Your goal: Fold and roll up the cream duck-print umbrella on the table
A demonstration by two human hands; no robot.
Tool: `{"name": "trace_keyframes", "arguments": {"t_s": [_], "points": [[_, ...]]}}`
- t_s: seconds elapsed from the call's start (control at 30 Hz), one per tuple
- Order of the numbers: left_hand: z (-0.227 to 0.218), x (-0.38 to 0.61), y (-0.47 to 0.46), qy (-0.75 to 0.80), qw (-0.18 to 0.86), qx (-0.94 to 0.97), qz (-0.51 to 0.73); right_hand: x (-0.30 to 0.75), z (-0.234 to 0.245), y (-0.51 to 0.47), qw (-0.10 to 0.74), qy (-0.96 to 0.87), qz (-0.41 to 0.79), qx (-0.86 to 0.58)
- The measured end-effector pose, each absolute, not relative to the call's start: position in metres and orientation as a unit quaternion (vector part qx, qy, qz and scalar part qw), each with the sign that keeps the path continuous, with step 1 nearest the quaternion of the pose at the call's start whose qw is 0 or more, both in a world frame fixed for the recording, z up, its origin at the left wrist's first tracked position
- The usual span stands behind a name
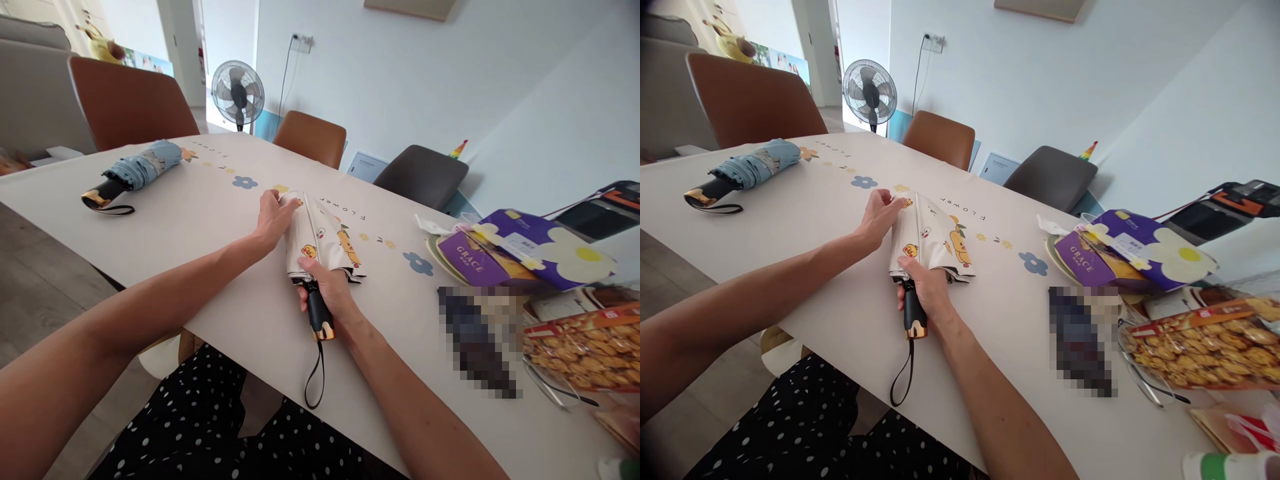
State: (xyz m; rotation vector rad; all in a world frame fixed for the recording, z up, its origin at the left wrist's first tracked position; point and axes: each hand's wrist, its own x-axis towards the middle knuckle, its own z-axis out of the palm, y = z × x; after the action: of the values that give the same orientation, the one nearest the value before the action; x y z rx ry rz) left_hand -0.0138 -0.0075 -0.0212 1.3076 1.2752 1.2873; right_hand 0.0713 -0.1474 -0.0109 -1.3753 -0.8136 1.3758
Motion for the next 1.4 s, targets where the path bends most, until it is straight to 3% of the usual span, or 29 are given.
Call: {"name": "trace_keyframes", "arguments": {"t_s": [0.23,0.6,0.8,0.93,1.13,1.3,1.4], "points": [[-0.019,-0.010,-0.021,0.450,0.359,0.625,0.528,0.072,-0.014,-0.146,0.501,-0.341,0.561,-0.564],[-0.008,-0.005,-0.045,0.278,0.322,0.810,0.403,0.073,-0.016,-0.146,0.483,-0.328,0.568,-0.580],[-0.011,-0.003,-0.042,0.307,0.345,0.795,0.394,0.072,-0.013,-0.146,0.492,-0.328,0.561,-0.579],[-0.014,-0.002,-0.037,0.378,0.342,0.729,0.456,0.069,-0.016,-0.145,0.504,-0.323,0.550,-0.583],[-0.013,-0.005,-0.034,0.496,0.471,0.580,0.443,0.063,-0.024,-0.145,0.493,-0.335,0.512,-0.618],[-0.010,-0.006,-0.038,0.422,0.676,0.466,0.384,0.061,-0.030,-0.146,0.487,-0.356,0.490,-0.630],[-0.013,-0.004,-0.036,0.407,0.741,0.392,0.363,0.061,-0.028,-0.147,0.487,-0.357,0.483,-0.634]]}}
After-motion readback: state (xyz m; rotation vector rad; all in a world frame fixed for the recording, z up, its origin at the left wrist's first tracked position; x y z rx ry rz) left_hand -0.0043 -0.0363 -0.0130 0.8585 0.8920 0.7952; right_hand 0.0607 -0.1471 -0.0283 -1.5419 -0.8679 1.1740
